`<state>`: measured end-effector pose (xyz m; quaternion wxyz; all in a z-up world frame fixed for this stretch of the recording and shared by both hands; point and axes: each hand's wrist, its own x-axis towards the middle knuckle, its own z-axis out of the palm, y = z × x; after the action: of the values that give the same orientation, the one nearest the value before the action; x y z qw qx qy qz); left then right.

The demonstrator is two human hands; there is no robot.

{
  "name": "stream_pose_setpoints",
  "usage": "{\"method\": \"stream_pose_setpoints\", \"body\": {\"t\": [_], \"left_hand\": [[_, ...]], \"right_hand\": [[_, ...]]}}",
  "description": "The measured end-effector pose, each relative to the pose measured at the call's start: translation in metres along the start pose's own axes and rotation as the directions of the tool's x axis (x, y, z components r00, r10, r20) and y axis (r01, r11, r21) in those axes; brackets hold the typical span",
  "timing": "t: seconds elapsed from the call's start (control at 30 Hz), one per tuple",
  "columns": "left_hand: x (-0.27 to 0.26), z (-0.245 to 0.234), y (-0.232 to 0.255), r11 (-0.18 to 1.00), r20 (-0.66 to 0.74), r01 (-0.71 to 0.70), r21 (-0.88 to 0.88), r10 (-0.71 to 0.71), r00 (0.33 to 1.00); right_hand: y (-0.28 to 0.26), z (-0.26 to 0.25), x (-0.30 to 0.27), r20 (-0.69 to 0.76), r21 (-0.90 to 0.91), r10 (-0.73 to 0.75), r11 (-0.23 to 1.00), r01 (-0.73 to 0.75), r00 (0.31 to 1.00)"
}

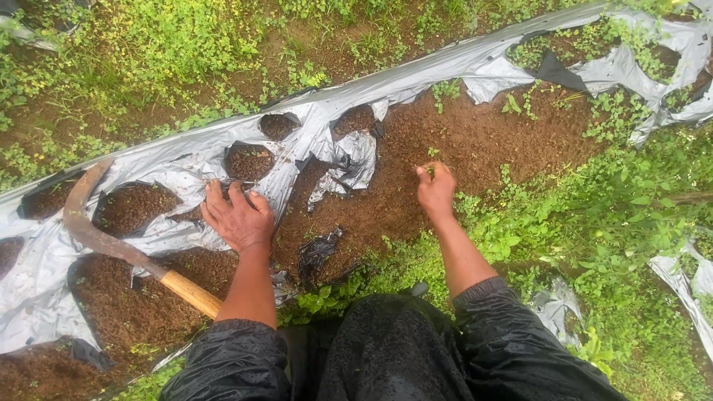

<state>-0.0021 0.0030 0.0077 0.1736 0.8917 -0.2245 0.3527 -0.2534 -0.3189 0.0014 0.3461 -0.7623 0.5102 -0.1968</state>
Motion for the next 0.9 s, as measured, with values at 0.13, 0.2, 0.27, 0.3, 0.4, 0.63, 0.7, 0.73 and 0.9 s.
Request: {"method": "stream_pose_setpoints", "body": {"t": [0.13,0.2,0.27,0.3,0.4,0.63,0.7,0.73,0.9], "left_hand": [[0.000,0.000,-0.001,1.000,0.002,-0.011,-0.012,0.011,1.000],[0.001,-0.001,-0.002,1.000,-0.009,-0.019,-0.020,0.019,1.000],[0.001,0.000,-0.001,1.000,-0.009,-0.018,-0.024,0.017,1.000],[0.000,-0.001,-0.001,1.000,-0.007,-0.013,-0.025,0.013,1.000],[-0.001,0.001,-0.002,1.000,-0.006,-0.016,-0.021,0.016,1.000],[-0.002,0.000,-0.003,1.000,-0.004,-0.022,-0.011,0.022,1.000],[-0.002,0.001,-0.002,0.999,0.013,-0.012,-0.030,0.012,1.000],[-0.002,0.000,-0.003,1.000,0.017,-0.011,-0.029,0.011,1.000],[0.000,-0.005,-0.001,0.999,0.023,-0.027,-0.046,0.028,0.999]], "right_hand": [[0.024,-0.020,0.008,-0.117,-0.062,-0.113,0.992,0.106,0.987],[0.022,-0.029,0.018,-0.133,-0.074,-0.145,0.988,0.136,0.980],[0.006,-0.035,0.026,-0.073,-0.096,-0.105,0.991,0.097,0.992],[-0.002,-0.038,0.029,-0.008,-0.122,-0.063,0.991,0.062,0.998],[-0.010,-0.034,0.044,0.106,-0.166,-0.104,0.979,0.121,0.989],[0.030,-0.014,0.062,0.075,-0.242,-0.245,0.936,0.255,0.967],[0.038,-0.018,0.058,0.080,-0.158,-0.348,0.921,0.357,0.934],[0.036,-0.021,0.050,0.083,-0.159,-0.346,0.921,0.355,0.935],[0.023,-0.027,0.021,0.227,-0.082,-0.248,0.959,0.272,0.942]]}}
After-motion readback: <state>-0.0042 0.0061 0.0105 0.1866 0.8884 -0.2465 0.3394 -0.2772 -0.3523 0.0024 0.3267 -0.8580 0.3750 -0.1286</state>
